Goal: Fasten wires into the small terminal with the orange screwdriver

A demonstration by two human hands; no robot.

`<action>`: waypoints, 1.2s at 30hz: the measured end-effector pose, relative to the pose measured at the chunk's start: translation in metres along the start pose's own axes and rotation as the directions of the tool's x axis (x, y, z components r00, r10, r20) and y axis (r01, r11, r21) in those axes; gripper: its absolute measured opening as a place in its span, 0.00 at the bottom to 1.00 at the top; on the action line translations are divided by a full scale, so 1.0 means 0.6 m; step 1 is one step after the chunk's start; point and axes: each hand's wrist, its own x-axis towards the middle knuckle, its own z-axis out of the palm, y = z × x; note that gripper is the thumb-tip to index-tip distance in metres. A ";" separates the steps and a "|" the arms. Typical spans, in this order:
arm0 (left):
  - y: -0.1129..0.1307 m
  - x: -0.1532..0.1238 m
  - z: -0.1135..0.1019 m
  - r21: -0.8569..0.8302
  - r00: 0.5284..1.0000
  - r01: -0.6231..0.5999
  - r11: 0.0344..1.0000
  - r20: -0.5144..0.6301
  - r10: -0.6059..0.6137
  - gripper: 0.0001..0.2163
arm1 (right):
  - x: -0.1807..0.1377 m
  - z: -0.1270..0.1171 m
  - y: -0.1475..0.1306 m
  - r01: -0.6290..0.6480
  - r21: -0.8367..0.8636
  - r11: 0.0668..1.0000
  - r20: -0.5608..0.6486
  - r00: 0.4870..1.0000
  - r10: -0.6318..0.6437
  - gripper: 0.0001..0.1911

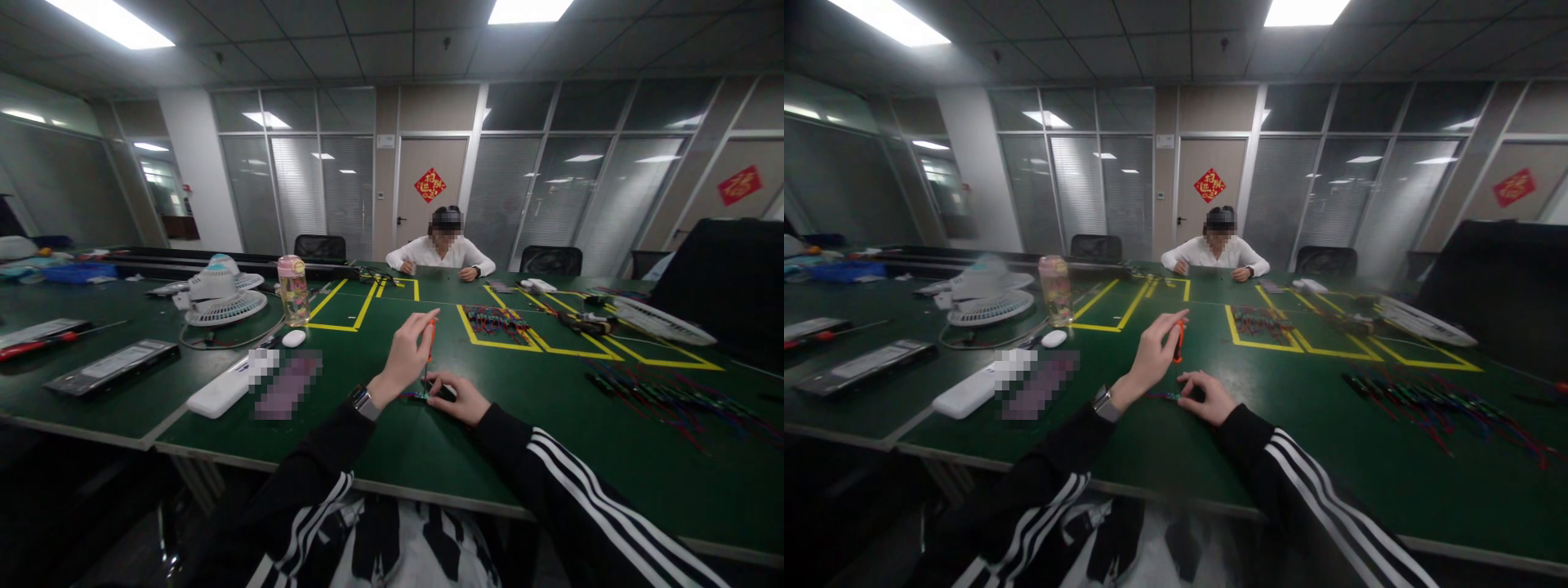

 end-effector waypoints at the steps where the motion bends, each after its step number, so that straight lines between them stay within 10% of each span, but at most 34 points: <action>1: -0.001 0.000 0.000 0.001 1.000 -0.011 1.000 0.004 0.011 0.14 | 0.000 0.000 0.000 0.002 0.000 1.000 -0.003 1.000 -0.002 0.09; 20: -0.003 -0.007 -0.003 0.519 0.976 -0.217 0.827 0.104 0.191 0.15 | 0.000 0.000 -0.002 0.019 -0.021 1.000 -0.010 1.000 -0.019 0.07; 36: 0.002 -0.010 0.004 0.352 0.987 -0.157 0.923 0.087 0.135 0.16 | 0.001 0.000 -0.001 0.007 -0.028 1.000 -0.004 1.000 -0.007 0.06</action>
